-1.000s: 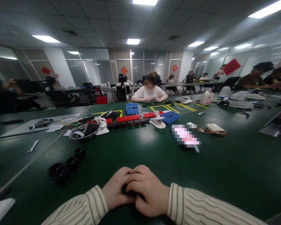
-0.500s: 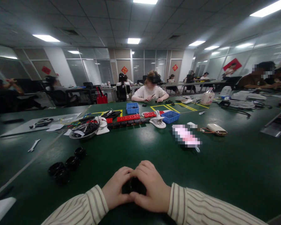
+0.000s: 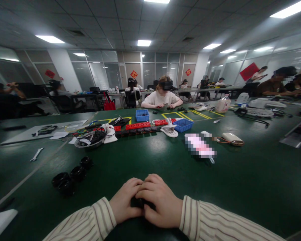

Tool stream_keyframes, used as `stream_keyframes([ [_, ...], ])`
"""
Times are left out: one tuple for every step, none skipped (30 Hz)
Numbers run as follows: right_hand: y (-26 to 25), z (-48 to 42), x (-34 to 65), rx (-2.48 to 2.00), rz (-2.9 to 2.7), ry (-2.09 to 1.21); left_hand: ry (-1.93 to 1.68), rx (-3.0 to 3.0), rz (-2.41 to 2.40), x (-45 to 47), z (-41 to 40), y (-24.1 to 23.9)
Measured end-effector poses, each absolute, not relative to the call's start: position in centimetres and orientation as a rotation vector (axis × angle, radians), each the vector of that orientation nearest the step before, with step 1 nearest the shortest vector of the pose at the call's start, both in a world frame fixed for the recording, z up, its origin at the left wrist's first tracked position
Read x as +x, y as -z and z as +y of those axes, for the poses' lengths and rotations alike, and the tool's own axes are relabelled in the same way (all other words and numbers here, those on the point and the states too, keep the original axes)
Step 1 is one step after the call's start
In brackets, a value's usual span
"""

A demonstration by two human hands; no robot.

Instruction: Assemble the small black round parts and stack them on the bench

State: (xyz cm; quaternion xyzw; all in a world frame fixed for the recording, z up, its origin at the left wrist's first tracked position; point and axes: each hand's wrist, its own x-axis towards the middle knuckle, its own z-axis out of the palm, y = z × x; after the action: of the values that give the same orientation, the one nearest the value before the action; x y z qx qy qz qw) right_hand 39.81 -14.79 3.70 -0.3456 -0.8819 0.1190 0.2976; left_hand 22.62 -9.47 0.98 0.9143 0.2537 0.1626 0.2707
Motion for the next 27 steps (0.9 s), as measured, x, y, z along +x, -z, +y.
stream_keyframes([
  [-3.63, -14.8, 39.84, -0.888, -2.353, -0.324, -0.441, 2.464, 0.682, 22.65, -9.54, -1.06],
  [-3.56, -14.83, 39.85, -0.865, -2.362, -0.329, -0.451, 2.464, 0.681, 22.69, -9.61, -1.12],
  [-3.48, -14.86, 39.85, -0.844, -2.372, -0.333, -0.463, 2.466, 0.679, 22.71, -9.66, -1.15],
  [-3.4, -14.9, 39.85, -0.819, -2.387, -0.334, -0.475, 2.467, 0.678, 22.73, -9.69, -1.15],
  [-3.33, -14.94, 39.83, -0.787, -2.404, -0.335, -0.483, 2.468, 0.679, 22.75, -9.69, -1.12],
  [-3.28, -14.98, 39.8, -0.747, -2.42, -0.337, -0.485, 2.469, 0.68, 22.75, -9.67, -1.07],
  [-3.26, -15.02, 39.78, -0.705, -2.427, -0.337, -0.483, 2.47, 0.681, 22.74, -9.63, -1.0],
  [-3.27, -15.06, 39.77, -0.664, -2.421, -0.332, -0.482, 2.47, 0.686, 22.72, -9.58, -0.93],
  [-3.31, -15.11, 39.76, -0.631, -2.403, -0.322, -0.482, 2.471, 0.691, 22.69, -9.53, -0.88],
  [-3.4, -15.17, 39.77, -0.618, -2.374, -0.308, -0.481, 2.474, 0.691, 22.65, -9.48, -0.84],
  [-3.52, -15.22, 39.8, -0.63, -2.339, -0.293, -0.481, 2.478, 0.684, 22.6, -9.45, -0.83],
  [-3.65, -15.27, 39.83, -0.664, -2.304, -0.276, -0.482, 2.48, 0.671, 22.54, -9.44, -0.84],
  [-3.78, -15.31, 39.87, -0.718, -2.273, -0.261, -0.481, 2.479, 0.654, 22.48, -9.42, -0.86],
  [-3.88, -15.32, 39.9, -0.785, -2.247, -0.246, -0.481, 2.477, 0.639, 22.42, -9.41, -0.88],
  [-3.93, -15.3, 39.92, -0.858, -2.222, -0.232, -0.481, 2.473, 0.627, 22.37, -9.4, -0.89],
  [-3.93, -15.26, 39.93, -0.925, -2.2, -0.216, -0.484, 2.466, 0.623, 22.32, -9.37, -0.88],
  [-3.88, -15.2, 39.92, -0.98, -2.185, -0.202, -0.486, 2.459, 0.62, 22.28, -9.32, -0.84],
  [-3.81, -15.13, 39.9, -1.025, -2.177, -0.19, -0.484, 2.456, 0.614, 22.25, -9.25, -0.78],
  [-3.72, -15.06, 39.87, -1.061, -2.179, -0.182, -0.479, 2.456, 0.608, 22.25, -9.17, -0.69],
  [-3.64, -14.99, 39.84, -1.087, -2.191, -0.183, -0.472, 2.456, 0.604, 22.25, -9.08, -0.6],
  [-3.59, -14.93, 39.82, -1.103, -2.211, -0.191, -0.464, 2.457, 0.604, 22.27, -8.99, -0.5],
  [-3.57, -14.9, 39.8, -1.11, -2.232, -0.204, -0.455, 2.458, 0.612, 22.31, -8.92, -0.42],
  [-3.58, -14.88, 39.8, -1.108, -2.252, -0.22, -0.445, 2.458, 0.625, 22.35, -8.88, -0.37],
  [-3.61, -14.88, 39.8, -1.092, -2.268, -0.235, -0.435, 2.457, 0.642, 22.4, -8.87, -0.37],
  [-3.64, -14.89, 39.82, -1.065, -2.28, -0.249, -0.427, 2.455, 0.655, 22.45, -8.9, -0.43],
  [-3.66, -14.9, 39.84, -1.027, -2.291, -0.258, -0.422, 2.454, 0.663, 22.51, -8.98, -0.54],
  [-3.66, -14.91, 39.85, -0.978, -2.301, -0.262, -0.421, 2.455, 0.671, 22.56, -9.1, -0.69],
])
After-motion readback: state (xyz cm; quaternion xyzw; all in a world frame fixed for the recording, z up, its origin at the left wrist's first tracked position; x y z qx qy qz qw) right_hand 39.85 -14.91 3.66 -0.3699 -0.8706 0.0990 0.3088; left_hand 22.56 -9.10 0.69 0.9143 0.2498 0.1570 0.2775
